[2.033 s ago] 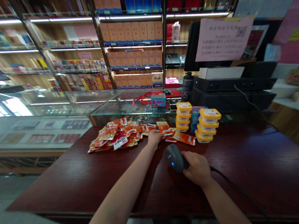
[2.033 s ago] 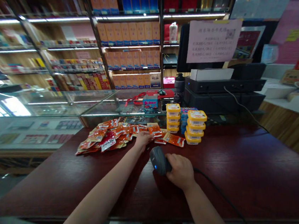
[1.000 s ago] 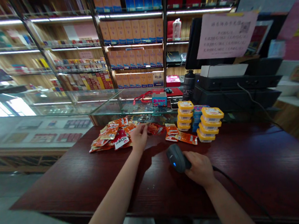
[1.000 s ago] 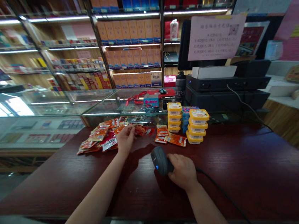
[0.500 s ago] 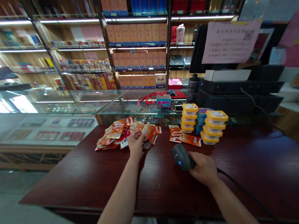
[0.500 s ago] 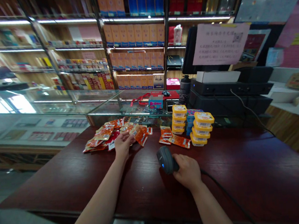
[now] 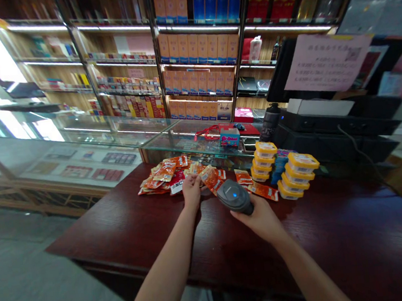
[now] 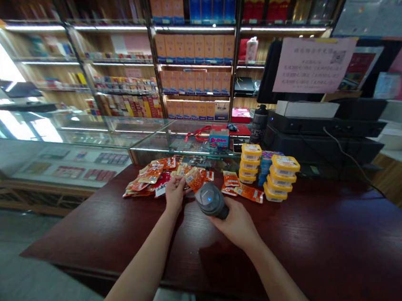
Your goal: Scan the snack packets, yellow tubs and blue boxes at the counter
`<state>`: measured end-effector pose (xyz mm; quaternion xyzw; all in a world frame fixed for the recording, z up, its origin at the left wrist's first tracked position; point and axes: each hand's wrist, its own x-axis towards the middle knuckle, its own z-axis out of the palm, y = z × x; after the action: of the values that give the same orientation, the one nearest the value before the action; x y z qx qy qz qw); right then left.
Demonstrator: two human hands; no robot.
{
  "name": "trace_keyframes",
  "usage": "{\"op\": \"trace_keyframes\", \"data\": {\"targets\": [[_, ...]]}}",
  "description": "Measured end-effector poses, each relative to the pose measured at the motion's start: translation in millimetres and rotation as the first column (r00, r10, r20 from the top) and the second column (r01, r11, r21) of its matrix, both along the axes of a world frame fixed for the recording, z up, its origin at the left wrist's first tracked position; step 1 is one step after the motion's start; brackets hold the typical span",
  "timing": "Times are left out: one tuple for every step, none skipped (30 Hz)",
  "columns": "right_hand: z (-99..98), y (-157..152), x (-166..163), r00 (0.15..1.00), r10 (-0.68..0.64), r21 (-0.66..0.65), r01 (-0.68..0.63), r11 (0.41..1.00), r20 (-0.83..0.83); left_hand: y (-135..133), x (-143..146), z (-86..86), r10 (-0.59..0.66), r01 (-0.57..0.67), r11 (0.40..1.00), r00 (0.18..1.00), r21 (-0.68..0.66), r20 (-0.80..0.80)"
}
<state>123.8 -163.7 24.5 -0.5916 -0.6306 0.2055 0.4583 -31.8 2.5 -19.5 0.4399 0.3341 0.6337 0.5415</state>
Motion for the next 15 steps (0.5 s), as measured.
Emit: {"op": "trace_keyframes", "data": {"targets": [[0.2,-0.3,-1.5,1.000,-0.001,-0.011,0.002,1.000,0.003,0.5,-0.3,-0.9,0.006,-0.006,1.000,1.000,0.000,0.002],[0.1,-0.9,-2.5,1.000,-0.006,-0.020,0.006,1.000,0.007,1.0,-0.5,-1.7,0.013,-0.013,1.000,1.000,0.000,0.001],[-0.2,-1.7,-3.1,1.000,-0.010,-0.026,0.011,1.000,0.009,1.5,-0.7,-2.5,0.023,-0.023,1.000,1.000,-0.002,-0.002],[-0.6,-2.6,-3.4,1.000,-0.013,-0.032,0.013,0.999,0.011,1.9,-0.8,-3.3,0.031,-0.031,1.000,0.999,-0.002,-0.008],[-0.8,-3.6,-3.3,1.000,-0.012,-0.037,0.013,0.999,0.011,2.2,-0.9,-4.0,0.038,-0.038,0.999,0.999,-0.001,-0.014],[-0.9,-4.4,-3.2,1.000,-0.010,-0.041,0.011,0.999,0.010,2.5,-1.0,-4.7,0.042,-0.042,0.999,0.999,0.001,-0.019],[-0.9,-5.1,-2.9,1.000,-0.007,-0.044,0.008,0.999,0.007,2.8,-1.1,-5.3,0.045,-0.045,0.999,0.999,0.003,-0.023],[-0.7,-5.7,-2.6,1.000,-0.003,-0.049,0.003,0.999,0.004,3.0,-1.0,-5.8,0.046,-0.046,0.999,0.999,0.004,-0.025],[-0.6,-5.9,-2.2,1.000,0.003,-0.053,-0.004,0.999,-0.002,3.2,-0.9,-6.1,0.047,-0.047,0.999,0.999,0.004,-0.026],[-0.6,-5.9,-1.9,1.000,0.011,-0.058,-0.012,0.998,-0.010,3.5,-0.8,-6.3,0.049,-0.049,0.999,0.999,0.001,-0.025],[-0.8,-5.7,-1.6,1.000,0.017,-0.063,-0.018,0.998,-0.015,3.6,-0.5,-6.2,0.051,-0.052,0.999,0.998,-0.006,-0.023],[-1.2,-5.4,-1.3,1.000,0.020,-0.067,-0.021,0.998,-0.014,3.7,-0.3,-5.9,0.054,-0.054,0.998,0.998,-0.014,-0.021],[-1.9,-5.1,-0.9,1.000,0.020,-0.070,-0.021,0.997,-0.008,3.8,0.0,-5.4,0.056,-0.056,0.998,0.998,-0.020,-0.021],[-2.6,-5.1,-0.6,1.000,0.019,-0.072,-0.019,0.997,0.004,3.7,0.2,-4.8,0.058,-0.059,0.998,0.998,-0.024,-0.023],[-3.4,-5.4,-0.1,1.000,0.017,-0.072,-0.016,0.997,0.021,3.4,0.4,-4.2,0.059,-0.060,0.998,0.998,-0.024,-0.025]]}}
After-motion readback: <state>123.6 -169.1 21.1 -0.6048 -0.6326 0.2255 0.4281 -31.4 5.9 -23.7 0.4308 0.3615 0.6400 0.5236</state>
